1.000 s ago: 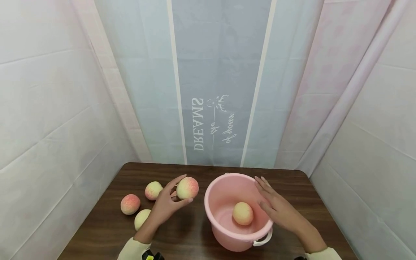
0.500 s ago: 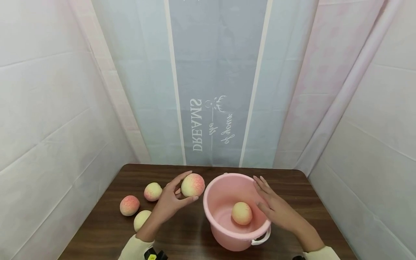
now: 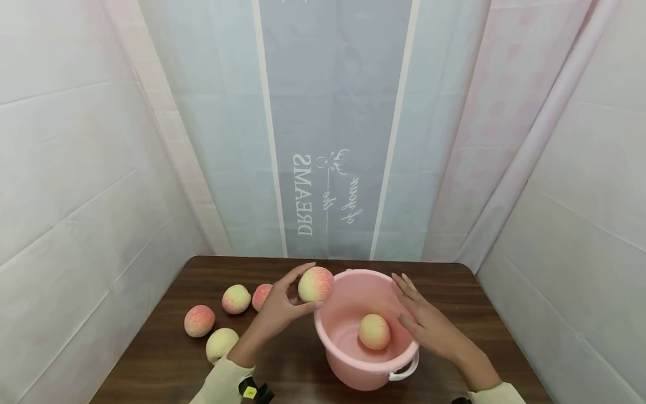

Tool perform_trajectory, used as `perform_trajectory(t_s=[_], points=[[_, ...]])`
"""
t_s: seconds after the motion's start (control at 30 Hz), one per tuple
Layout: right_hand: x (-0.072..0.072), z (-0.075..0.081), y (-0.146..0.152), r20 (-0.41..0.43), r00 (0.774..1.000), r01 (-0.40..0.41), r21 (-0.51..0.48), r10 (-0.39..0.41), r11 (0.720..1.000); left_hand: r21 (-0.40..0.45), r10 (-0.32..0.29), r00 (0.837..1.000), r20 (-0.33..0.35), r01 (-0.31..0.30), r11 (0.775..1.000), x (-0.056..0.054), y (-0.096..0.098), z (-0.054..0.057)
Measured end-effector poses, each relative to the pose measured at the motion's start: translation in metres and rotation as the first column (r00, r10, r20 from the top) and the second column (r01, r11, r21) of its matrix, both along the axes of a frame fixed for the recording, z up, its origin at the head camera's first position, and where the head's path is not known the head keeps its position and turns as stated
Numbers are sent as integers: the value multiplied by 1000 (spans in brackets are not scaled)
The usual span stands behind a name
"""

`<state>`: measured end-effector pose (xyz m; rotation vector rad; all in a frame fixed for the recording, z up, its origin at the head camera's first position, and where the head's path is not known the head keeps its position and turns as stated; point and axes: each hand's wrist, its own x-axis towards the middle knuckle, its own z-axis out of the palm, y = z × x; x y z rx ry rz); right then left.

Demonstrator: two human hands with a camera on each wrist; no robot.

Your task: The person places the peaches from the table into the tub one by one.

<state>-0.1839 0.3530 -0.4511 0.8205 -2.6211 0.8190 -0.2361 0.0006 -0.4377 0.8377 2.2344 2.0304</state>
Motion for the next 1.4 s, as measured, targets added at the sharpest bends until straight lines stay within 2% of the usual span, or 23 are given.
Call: perform_trajectory(t_s=[0.17, 0.37, 0.63, 0.93, 1.1, 1.27, 1.4], points=[[0, -1, 0, 4, 1000, -1, 0, 1, 1000, 3, -38, 999, -3, 38, 999, 0, 8, 2], [-1, -1, 0, -17, 1000, -10, -8, 10, 1000, -19, -39, 999, 0, 39, 999, 1, 16, 4], [0, 1, -1, -5, 1000, 9, -4, -9, 1000, -46, -50, 998, -46, 48, 998, 1, 26, 2], [-1, -3, 0, -8, 1000, 5, -7, -5, 1000, -6, -109, 994, -31, 109, 994, 4, 39, 1], [-1, -3, 0, -8, 1000, 4, -5, -4, 1000, -31, -108, 994, -23, 107, 994, 4, 43, 0], [-1, -2, 1, 0, 1000, 15, -2, -15, 1000, -48, -134, 991, -15, 133, 990, 4, 45, 2], [0, -2, 2, 3, 1000, 20, -1, -20, 1000, -99, -136, 990, -44, 131, 986, 4, 46, 2]])
